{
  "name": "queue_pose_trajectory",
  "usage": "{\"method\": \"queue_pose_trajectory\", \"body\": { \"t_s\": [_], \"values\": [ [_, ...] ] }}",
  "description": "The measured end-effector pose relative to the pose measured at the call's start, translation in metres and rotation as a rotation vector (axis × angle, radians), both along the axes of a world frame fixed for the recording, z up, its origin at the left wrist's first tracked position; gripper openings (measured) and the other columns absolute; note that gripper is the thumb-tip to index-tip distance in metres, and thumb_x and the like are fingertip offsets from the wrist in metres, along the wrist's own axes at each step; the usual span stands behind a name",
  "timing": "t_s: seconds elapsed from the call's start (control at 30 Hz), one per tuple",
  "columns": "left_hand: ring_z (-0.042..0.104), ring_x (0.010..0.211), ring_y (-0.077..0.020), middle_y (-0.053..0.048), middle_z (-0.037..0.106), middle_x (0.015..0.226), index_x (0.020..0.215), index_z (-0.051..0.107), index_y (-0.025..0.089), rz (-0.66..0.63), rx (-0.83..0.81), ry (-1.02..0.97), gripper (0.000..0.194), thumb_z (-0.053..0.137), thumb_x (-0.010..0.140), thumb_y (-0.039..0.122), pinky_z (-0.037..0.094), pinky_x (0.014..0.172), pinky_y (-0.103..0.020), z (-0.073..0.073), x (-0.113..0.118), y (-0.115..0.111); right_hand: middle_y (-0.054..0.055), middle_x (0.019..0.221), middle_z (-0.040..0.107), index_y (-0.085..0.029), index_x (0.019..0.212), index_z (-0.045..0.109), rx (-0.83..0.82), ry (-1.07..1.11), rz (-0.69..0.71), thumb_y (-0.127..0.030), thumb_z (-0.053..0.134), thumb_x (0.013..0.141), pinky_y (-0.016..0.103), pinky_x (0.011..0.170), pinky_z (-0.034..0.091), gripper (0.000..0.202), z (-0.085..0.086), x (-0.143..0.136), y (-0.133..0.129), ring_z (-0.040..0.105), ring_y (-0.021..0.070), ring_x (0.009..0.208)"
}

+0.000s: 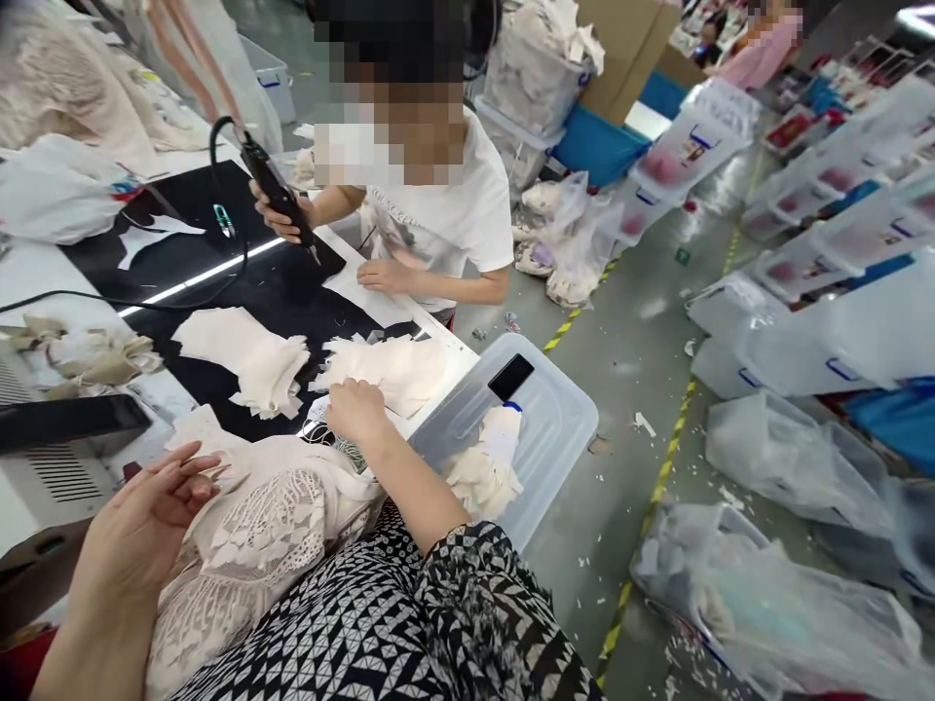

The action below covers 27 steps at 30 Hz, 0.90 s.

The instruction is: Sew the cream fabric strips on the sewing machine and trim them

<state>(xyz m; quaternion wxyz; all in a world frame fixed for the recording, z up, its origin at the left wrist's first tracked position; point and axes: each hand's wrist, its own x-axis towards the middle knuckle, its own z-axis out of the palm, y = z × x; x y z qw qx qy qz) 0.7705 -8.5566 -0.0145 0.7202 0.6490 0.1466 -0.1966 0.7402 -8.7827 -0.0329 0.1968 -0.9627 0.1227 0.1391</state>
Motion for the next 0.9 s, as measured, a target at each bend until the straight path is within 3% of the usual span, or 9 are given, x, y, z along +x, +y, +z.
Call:
{"method": "queue_pose_trajectory", "body": {
  "t_s": [0.27, 0.53, 0.9],
  "values": [
    [0.054, 0.055, -0.0127, -0.001, 0.072, 0.08, 0.082, 0.076, 0.027, -0.021, 0.028, 0.02, 0.015, 0.076, 0.068, 0.032, 0.054, 0.051, -0.025, 0.001, 0.003, 0.0, 0.012, 0.119, 0.061, -0.016, 0.11, 0.064, 0.005, 0.085, 0.012, -0.021, 0.047, 0.09, 0.035, 0.084, 0.048, 0.026, -0.001, 0.01, -0.005, 0.058, 0.0267, 0.106],
    [0.053, 0.052, -0.0076, -0.002, 0.072, 0.074, 0.089, 0.071, 0.015, 0.033, -0.053, 0.049, 0.038, 0.08, 0.058, 0.033, 0.049, 0.053, -0.021, 0.006, 0.003, 0.005, 0.016, 0.123, 0.06, -0.014, 0.121, 0.056, -0.019, 0.163, -0.069, -0.012, 0.04, 0.09, 0.035, 0.083, 0.047, 0.035, -0.005, 0.01, -0.005, 0.061, 0.0272, 0.109],
    [0.054, 0.057, -0.0078, -0.004, 0.071, 0.083, 0.099, 0.07, 0.015, -0.003, -0.157, -0.013, 0.04, 0.076, 0.07, 0.042, 0.048, 0.059, -0.022, 0.008, -0.001, 0.02, 0.016, 0.121, 0.062, -0.014, 0.12, 0.054, -0.091, 0.287, -0.047, -0.019, 0.046, 0.089, 0.036, 0.079, 0.045, 0.032, -0.003, 0.014, 0.006, 0.063, 0.0301, 0.108]
  ]
}}
